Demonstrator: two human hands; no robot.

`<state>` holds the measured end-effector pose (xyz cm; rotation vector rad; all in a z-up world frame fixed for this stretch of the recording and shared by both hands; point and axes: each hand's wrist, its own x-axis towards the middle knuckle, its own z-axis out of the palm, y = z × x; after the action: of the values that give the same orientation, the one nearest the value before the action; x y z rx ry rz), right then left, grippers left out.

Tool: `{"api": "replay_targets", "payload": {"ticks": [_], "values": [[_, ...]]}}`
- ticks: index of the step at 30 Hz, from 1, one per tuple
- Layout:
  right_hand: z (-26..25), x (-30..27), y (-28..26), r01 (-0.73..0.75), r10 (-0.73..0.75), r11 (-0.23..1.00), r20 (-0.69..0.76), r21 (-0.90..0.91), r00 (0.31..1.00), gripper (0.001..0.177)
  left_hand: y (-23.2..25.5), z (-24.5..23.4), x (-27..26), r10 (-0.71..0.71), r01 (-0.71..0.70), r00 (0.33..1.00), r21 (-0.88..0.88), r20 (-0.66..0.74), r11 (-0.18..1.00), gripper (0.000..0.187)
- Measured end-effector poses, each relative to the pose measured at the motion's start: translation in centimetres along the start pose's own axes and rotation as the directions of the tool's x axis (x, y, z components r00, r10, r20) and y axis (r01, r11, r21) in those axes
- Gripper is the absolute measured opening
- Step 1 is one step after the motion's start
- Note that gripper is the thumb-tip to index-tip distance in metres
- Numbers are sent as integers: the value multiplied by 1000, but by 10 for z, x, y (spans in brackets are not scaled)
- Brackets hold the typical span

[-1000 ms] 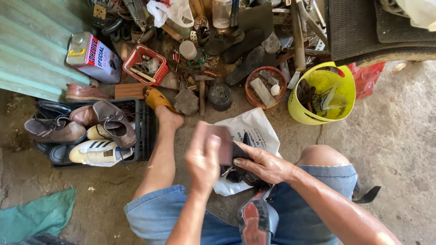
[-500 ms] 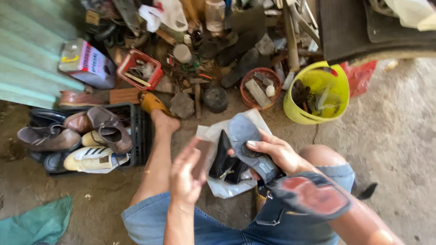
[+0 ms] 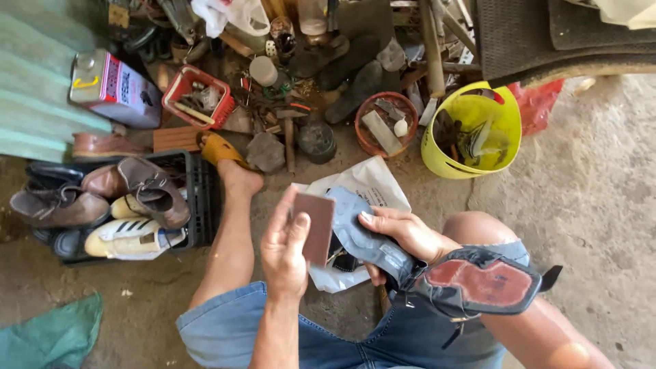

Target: Sanding the sole of a high-heeled shoe and a replacement piece to prepare them for repair

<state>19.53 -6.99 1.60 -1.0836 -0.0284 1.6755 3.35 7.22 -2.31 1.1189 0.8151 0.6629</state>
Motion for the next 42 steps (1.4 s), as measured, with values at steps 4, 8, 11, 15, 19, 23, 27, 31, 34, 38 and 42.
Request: {"api": "replay_targets", "payload": {"ticks": [4,8,11,15,19,23,27,31,34,38,42], "values": [[-9,9,7,21,-20,1000,124,-5,992,38,19,7,-16,330,-345,938,411,109,844,52],[-13,8,8,128,-123,992,153,-21,981,57,19,8,-28,393,-493,870,551,298,673,48],[-27,25,25,110,-110,994,47,20,993,44,14,12,-34,450,-557,830,548,331,624,45],[-16,20,22,136,-156,975,104,178,982,39,9,12,-48,405,-637,761,465,507,615,45],[-20,24,23,128,-134,988,58,92,989,41,9,13,-48,397,-556,831,583,388,593,49],[-19,27,22,102,-98,992,-52,76,994,37,4,13,-51,479,-716,694,450,537,533,44],[-41,43,33,71,-80,996,-240,-45,968,26,7,14,-55,521,-811,576,362,630,459,46],[-32,39,28,112,-126,991,-203,-77,971,24,10,14,-53,470,-761,637,405,611,506,42],[-31,34,21,81,-82,997,-176,-17,981,28,13,19,-57,448,-819,550,351,705,455,43],[-21,29,20,42,-43,999,-193,-10,980,29,12,11,-58,469,-802,589,405,658,438,44],[-33,34,29,79,-87,994,-117,-74,989,27,24,13,-59,428,-839,524,357,737,411,40]]}}
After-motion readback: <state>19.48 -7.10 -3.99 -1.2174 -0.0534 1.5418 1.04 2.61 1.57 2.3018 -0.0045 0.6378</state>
